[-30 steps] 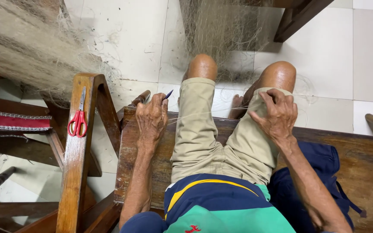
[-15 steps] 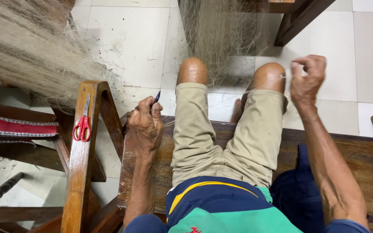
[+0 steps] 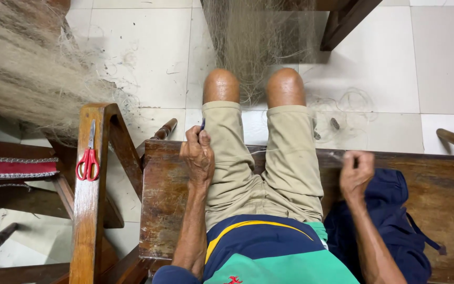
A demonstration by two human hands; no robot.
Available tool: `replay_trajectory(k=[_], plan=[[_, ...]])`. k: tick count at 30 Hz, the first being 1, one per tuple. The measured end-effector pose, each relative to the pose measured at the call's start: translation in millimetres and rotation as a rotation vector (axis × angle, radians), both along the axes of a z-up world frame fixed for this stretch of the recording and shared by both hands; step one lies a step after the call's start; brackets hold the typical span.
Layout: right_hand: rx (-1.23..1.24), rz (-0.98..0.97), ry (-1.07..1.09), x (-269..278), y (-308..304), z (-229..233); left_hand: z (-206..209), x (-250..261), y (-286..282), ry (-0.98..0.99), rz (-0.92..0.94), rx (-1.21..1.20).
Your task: Repairing a fine mesh fishing net using a netting tool and scissors
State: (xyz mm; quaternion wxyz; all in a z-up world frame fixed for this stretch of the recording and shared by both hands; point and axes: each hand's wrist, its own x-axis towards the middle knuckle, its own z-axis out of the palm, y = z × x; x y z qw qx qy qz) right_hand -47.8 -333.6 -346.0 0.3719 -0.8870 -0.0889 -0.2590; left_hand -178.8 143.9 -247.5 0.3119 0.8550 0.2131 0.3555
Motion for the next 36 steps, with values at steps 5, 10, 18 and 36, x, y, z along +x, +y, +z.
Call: replay_trajectory(k=[5,10,18,36], plan=[[-0.219,0.339,0.318,-35,5,-40,-22,-9,17,0.04,0.075,-0.142],[-0.191,0.469,0.396,14,7,-36,-22,6,28,-0.03,0.1,-0.257],[0.145,0.565,0.785,34,-17,3,-37,21,48,-0.181,0.086,-0.592],[0.61,0.017,0.651,35,-23,63,13,-1,46,-0.338,-0.044,-0.645]])
